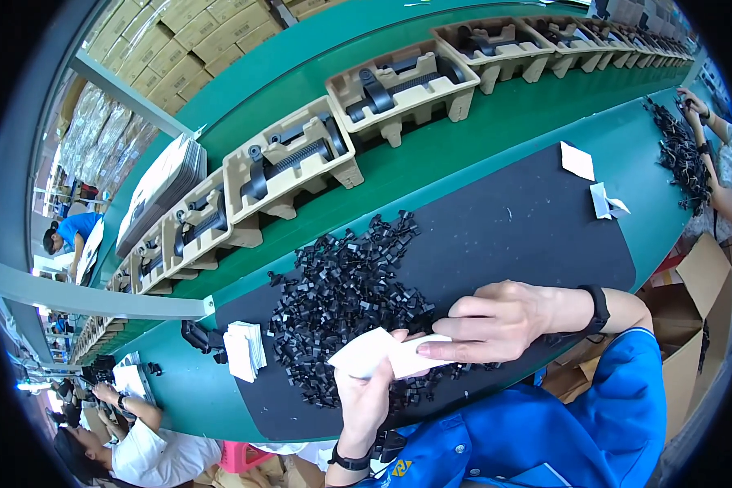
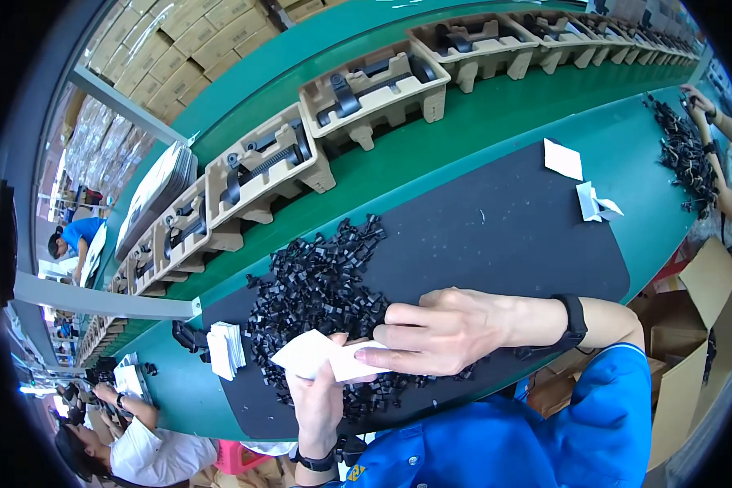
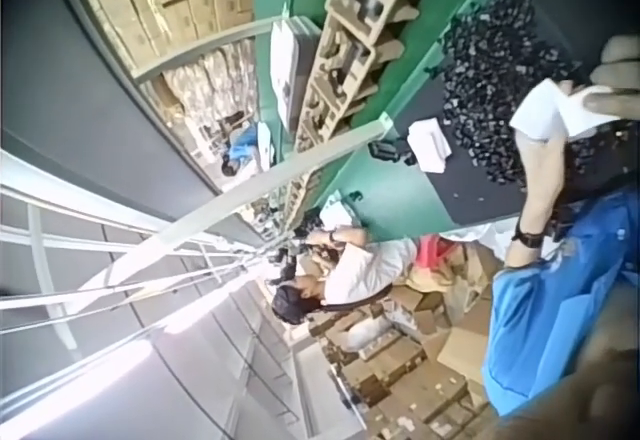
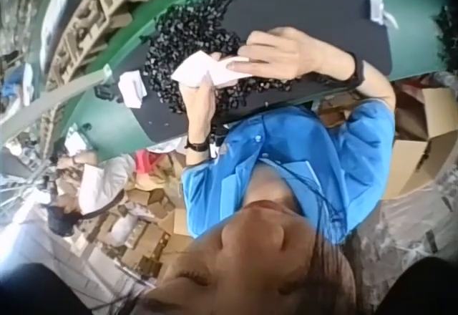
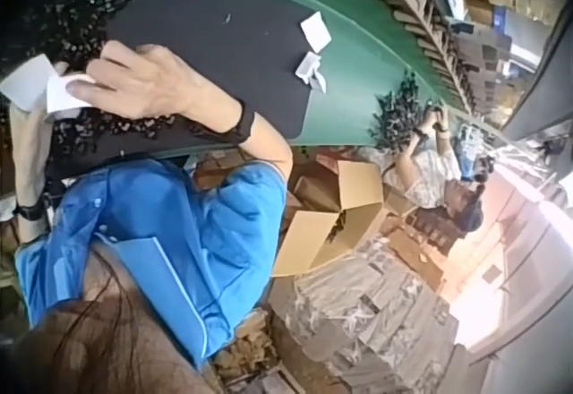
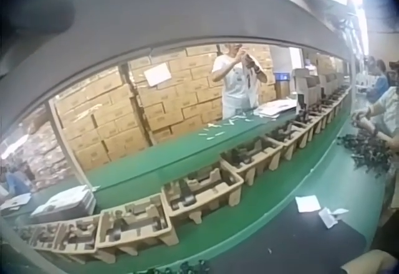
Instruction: Packaging small black electronic components into individual plastic bags at a manual assembly station.
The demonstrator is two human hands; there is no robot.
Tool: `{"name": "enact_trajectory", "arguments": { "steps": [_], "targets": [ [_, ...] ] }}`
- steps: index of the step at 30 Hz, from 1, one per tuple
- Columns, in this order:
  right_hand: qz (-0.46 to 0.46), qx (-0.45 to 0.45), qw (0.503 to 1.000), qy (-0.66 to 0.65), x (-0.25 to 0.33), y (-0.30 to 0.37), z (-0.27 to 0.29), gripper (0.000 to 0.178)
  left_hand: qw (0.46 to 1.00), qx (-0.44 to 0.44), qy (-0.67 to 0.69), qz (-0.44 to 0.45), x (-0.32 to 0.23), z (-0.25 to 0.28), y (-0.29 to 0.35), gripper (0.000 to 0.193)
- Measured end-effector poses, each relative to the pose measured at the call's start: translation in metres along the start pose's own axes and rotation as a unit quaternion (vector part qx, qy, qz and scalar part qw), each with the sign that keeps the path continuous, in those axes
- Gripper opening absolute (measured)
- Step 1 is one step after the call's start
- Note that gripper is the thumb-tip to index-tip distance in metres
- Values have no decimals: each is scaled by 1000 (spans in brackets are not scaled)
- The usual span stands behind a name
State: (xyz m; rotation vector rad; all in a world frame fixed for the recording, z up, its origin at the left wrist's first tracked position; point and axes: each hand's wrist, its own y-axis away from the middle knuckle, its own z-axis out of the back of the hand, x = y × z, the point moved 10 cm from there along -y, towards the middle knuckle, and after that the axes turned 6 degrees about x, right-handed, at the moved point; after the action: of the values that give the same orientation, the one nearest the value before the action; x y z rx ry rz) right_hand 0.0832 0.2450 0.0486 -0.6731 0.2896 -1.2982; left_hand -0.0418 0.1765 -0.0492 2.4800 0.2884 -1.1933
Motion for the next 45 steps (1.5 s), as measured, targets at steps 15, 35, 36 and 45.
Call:
{"name": "enact_trajectory", "arguments": {
  "steps": [15,35,36,45],
  "targets": [
    [-211,37,909,-357,-43,20,5,17,910,81,-402,-60,-21,-51,7,21],
    [-409,-107,789,446,-448,205,273,17,929,-200,-313,-3,-62,-33,-56,35],
    [-428,-83,777,455,-458,207,268,16,927,-210,-311,-6,-62,-29,-58,35],
    [-634,56,668,385,-516,236,273,25,925,-208,-318,-30,-65,-20,-68,37]
  ]
}}
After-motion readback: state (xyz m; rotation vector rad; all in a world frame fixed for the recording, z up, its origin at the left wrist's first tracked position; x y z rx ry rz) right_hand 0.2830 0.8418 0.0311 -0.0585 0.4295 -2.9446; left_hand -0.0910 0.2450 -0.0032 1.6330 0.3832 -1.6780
